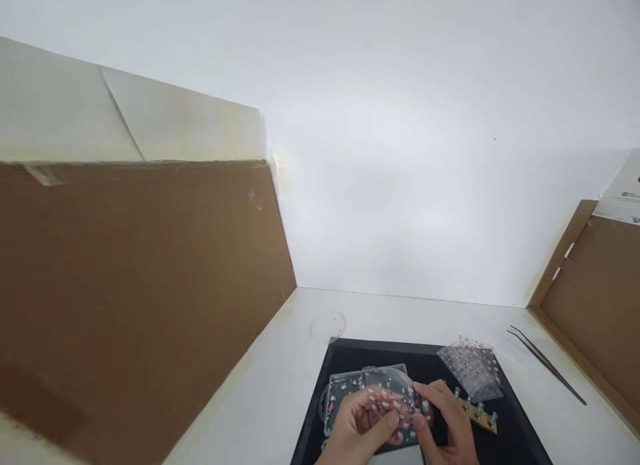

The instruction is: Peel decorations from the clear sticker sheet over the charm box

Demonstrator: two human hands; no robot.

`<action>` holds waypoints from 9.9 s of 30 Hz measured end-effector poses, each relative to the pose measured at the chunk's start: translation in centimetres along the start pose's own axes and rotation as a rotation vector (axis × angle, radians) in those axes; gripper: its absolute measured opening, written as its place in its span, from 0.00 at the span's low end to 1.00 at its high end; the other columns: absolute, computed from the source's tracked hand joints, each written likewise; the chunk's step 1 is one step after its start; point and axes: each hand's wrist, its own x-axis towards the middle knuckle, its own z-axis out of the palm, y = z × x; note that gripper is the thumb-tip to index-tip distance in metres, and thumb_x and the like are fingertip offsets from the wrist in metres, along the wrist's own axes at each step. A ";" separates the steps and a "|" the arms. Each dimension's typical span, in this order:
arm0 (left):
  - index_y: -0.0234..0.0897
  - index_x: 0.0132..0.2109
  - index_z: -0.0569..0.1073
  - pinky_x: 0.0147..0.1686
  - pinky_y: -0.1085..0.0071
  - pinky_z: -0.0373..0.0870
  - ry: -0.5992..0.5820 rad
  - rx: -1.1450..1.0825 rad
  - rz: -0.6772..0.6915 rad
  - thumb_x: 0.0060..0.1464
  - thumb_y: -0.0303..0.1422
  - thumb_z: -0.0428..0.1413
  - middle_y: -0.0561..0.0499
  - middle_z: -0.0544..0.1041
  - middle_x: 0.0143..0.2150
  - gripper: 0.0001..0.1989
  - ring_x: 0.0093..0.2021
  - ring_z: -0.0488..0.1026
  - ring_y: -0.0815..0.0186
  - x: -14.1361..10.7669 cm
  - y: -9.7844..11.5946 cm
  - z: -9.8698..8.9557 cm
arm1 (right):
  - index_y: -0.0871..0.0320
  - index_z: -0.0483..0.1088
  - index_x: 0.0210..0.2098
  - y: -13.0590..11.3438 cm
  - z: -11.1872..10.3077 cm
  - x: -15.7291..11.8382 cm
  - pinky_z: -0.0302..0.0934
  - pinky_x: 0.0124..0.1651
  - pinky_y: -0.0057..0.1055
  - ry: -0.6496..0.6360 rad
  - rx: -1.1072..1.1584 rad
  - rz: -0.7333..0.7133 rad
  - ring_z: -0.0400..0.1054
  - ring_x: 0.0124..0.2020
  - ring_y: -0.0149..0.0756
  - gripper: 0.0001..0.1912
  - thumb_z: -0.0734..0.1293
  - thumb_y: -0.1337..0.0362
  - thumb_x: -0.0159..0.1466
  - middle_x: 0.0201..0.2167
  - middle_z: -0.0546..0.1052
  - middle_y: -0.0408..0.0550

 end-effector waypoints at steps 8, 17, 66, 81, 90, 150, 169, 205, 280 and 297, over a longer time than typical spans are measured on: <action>0.36 0.53 0.84 0.45 0.58 0.87 0.034 0.023 0.018 0.47 0.65 0.76 0.37 0.83 0.48 0.40 0.48 0.81 0.49 0.3 -0.3 0.2 | 0.51 0.76 0.61 -0.1 -0.1 0.2 0.71 0.32 0.32 -0.025 -0.033 0.076 0.70 0.29 0.36 0.14 0.65 0.61 0.78 0.36 0.77 0.48; 0.35 0.53 0.84 0.40 0.62 0.85 0.026 0.055 0.042 0.49 0.66 0.74 0.38 0.82 0.46 0.40 0.38 0.78 0.57 0.6 -0.9 0.2 | 0.50 0.75 0.63 0.6 -0.2 -1.0 0.77 0.45 0.35 -0.038 -0.069 0.066 0.79 0.49 0.45 0.16 0.66 0.62 0.77 0.49 0.79 0.56; 0.42 0.52 0.79 0.50 0.78 0.73 -0.057 0.588 0.793 0.78 0.31 0.54 0.50 0.83 0.47 0.07 0.47 0.79 0.69 0.4 -0.6 0.6 | 0.50 0.78 0.46 -2.5 -1.3 4.7 0.70 0.39 0.36 -0.072 -0.095 -0.190 0.77 0.36 0.36 0.08 0.66 0.62 0.79 0.35 0.83 0.44; 0.40 0.48 0.77 0.44 0.78 0.73 0.020 0.725 0.965 0.82 0.36 0.46 0.50 0.82 0.41 0.16 0.42 0.78 0.69 0.6 0.9 0.8 | 0.48 0.80 0.46 -1.7 -1.0 4.4 0.74 0.37 0.34 -0.115 0.047 -0.118 0.78 0.35 0.36 0.06 0.69 0.62 0.78 0.34 0.83 0.43; 0.39 0.50 0.78 0.47 0.78 0.76 0.008 0.740 0.898 0.79 0.31 0.50 0.47 0.83 0.44 0.11 0.44 0.81 0.68 0.4 0.3 0.5 | 0.50 0.80 0.46 -2.0 -1.5 4.4 0.71 0.37 0.37 -0.091 -0.039 -0.194 0.79 0.33 0.37 0.09 0.69 0.71 0.73 0.35 0.84 0.45; 0.38 0.51 0.81 0.52 0.72 0.73 -0.115 0.368 0.465 0.76 0.52 0.58 0.42 0.79 0.48 0.21 0.49 0.78 0.63 0.2 -0.2 0.3 | 0.51 0.79 0.49 -1.6 -1.8 4.5 0.75 0.37 0.35 -0.153 0.046 -0.137 0.80 0.35 0.38 0.07 0.72 0.68 0.73 0.37 0.84 0.46; 0.35 0.32 0.72 0.53 0.64 0.69 -0.058 0.312 0.197 0.62 0.71 0.59 0.41 0.76 0.46 0.39 0.48 0.73 0.57 0.7 1.6 0.6 | 0.50 0.79 0.53 -2.0 -1.5 4.2 0.77 0.40 0.36 -0.166 -0.051 -0.162 0.81 0.38 0.40 0.10 0.70 0.66 0.75 0.40 0.84 0.49; 0.51 0.77 0.65 0.65 0.49 0.81 0.000 0.855 0.586 0.66 0.59 0.66 0.35 0.71 0.72 0.41 0.69 0.75 0.46 -0.1 -1.2 -1.3 | 0.50 0.86 0.55 0.4 -0.2 0.9 0.81 0.44 0.31 -0.110 0.431 0.575 0.83 0.43 0.42 0.26 0.78 0.41 0.66 0.46 0.87 0.55; 0.38 0.47 0.71 0.30 0.67 0.69 0.127 1.290 1.184 0.80 0.32 0.47 0.55 0.78 0.35 0.10 0.31 0.74 0.65 0.7 2.2 0.2 | 0.53 0.75 0.47 -1.7 -3.5 6.5 0.71 0.45 0.37 -0.394 -0.141 -0.350 0.78 0.38 0.36 0.10 0.66 0.74 0.73 0.37 0.84 0.45; 0.46 0.60 0.74 0.43 0.79 0.79 0.080 0.791 0.768 0.67 0.28 0.59 0.52 0.82 0.49 0.17 0.40 0.82 0.70 0.5 0.3 0.2 | 0.54 0.75 0.48 -1.7 -3.5 6.6 0.71 0.39 0.35 -0.364 -0.177 -0.369 0.77 0.35 0.36 0.09 0.65 0.73 0.76 0.37 0.83 0.48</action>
